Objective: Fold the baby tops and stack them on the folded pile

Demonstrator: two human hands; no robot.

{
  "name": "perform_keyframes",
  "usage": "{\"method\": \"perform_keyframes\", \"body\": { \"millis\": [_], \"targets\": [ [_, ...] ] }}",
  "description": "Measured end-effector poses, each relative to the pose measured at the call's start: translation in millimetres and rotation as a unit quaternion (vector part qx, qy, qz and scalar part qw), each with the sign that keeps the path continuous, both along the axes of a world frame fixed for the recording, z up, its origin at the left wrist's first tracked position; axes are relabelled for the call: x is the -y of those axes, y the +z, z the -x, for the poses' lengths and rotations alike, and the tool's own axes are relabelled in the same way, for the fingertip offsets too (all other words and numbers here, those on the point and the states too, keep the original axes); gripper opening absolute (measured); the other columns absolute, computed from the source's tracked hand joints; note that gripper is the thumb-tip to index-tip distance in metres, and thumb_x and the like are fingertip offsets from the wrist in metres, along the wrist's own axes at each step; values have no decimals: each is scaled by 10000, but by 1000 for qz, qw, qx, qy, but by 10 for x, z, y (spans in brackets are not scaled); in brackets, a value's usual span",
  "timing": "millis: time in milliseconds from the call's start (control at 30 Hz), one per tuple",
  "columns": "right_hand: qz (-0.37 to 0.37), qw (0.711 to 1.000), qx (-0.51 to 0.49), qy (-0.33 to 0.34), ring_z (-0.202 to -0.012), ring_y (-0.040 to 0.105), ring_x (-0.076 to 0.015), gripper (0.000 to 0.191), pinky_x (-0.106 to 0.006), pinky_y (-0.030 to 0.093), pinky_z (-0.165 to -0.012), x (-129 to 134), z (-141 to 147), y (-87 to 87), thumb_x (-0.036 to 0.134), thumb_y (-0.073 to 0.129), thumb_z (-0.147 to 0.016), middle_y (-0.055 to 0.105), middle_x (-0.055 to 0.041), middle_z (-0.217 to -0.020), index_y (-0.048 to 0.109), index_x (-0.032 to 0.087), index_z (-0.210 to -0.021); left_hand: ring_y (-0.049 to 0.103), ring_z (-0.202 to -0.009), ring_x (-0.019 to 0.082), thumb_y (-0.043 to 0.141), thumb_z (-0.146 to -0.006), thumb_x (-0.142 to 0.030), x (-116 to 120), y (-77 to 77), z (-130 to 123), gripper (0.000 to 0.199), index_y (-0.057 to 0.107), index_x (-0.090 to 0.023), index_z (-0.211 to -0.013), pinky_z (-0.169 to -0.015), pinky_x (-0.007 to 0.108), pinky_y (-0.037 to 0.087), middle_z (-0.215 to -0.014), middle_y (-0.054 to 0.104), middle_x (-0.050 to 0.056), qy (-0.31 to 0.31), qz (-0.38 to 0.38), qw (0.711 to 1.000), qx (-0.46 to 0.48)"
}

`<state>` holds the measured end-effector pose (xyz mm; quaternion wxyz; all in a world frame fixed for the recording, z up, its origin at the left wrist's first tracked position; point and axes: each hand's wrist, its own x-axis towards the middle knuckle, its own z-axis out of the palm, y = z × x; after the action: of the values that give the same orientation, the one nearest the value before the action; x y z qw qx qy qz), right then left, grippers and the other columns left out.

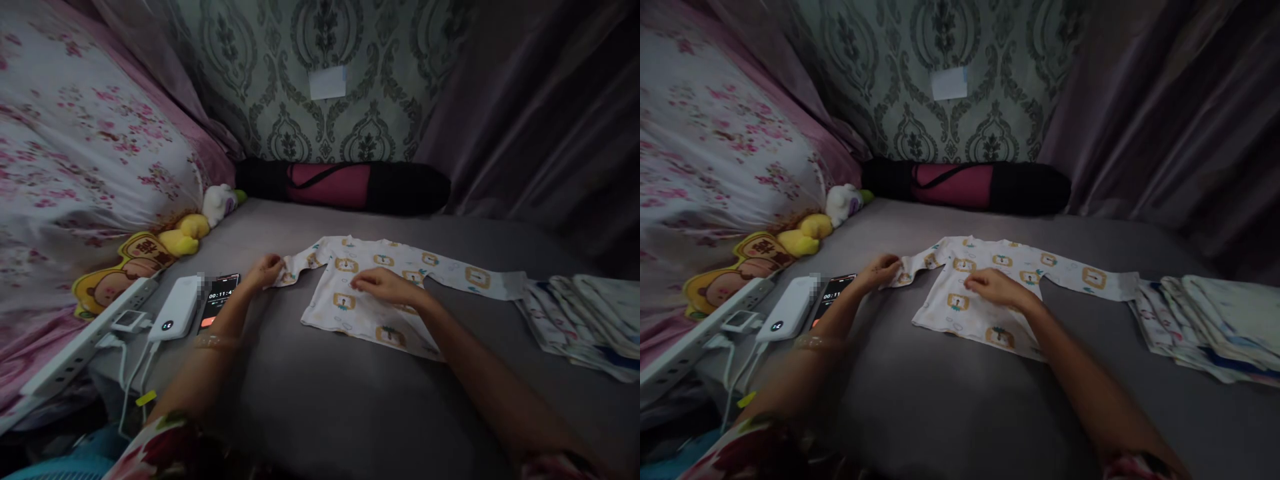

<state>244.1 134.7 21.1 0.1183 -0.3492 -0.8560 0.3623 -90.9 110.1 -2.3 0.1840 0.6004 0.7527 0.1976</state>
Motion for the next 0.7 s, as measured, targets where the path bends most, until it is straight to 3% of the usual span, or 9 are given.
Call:
{"method": "perform_keyframes", "body": {
  "millis": [100, 233, 333, 433, 600, 700],
  "targets": [
    [-62, 993, 1, -98, -675, 593, -165, 325, -258, 426, -630, -349, 236, -124, 312, 429, -893, 670, -27, -722, 707, 151, -842, 590, -742, 169, 555, -754, -395, -61, 23, -13, 265, 658, -152, -781, -628, 233, 421, -739, 639, 29, -28, 41, 999, -2],
    [-133, 976, 26, -170, -910, 637, -185, 329, -264, 450, -809, -678, 552, -305, 212, 401, -905, 712, -65, -964, 694, 141, -1036, 535, -644, 141, 646, -651, -423, -81, 92, 7, 260, 600, -171, -698, -536, 219, 362, -654, 567, -11, -48, 61, 996, 46],
    [-167, 968, 56, -180, -1126, 575, -174, 376, -255, 399, -959, -824, 759, -425, 134, 379, -907, 651, -104, -1205, 626, 117, -1190, 484, -575, 123, 649, -631, -424, -132, 178, 87, 275, 548, -181, -708, -497, 213, 332, -600, 511, -40, -31, 52, 991, 118],
    [-170, 967, 65, -176, -1214, 520, -164, 415, -257, 355, -1023, -923, 905, -525, 87, 375, -895, 593, -98, -1308, 587, 133, -1249, 467, -574, 119, 640, -632, -412, -241, 302, 230, 278, 540, -181, -750, -503, 208, 337, -606, 505, -46, 2, 18, 990, 142],
    [-177, 965, 82, -177, -1275, 462, -171, 383, -280, 309, -1071, -957, 1005, -629, 156, 359, -941, 544, -103, -1365, 585, 141, -1250, 452, -610, 121, 613, -657, -406, -458, 511, 553, 255, 603, -173, -760, -534, 213, 315, -631, 509, -33, -5, -9, 998, 56],
    [-188, 959, 97, -189, -1349, 367, -204, 421, -330, 236, -1121, -883, 1036, -656, 249, 362, -966, 459, -113, -1445, 507, 129, -1341, 471, -597, 132, 601, -664, -402, -575, 546, 721, 228, 612, -177, -696, -538, 229, 311, -613, 533, -16, -12, 3, 1000, 3]
  ]
}}
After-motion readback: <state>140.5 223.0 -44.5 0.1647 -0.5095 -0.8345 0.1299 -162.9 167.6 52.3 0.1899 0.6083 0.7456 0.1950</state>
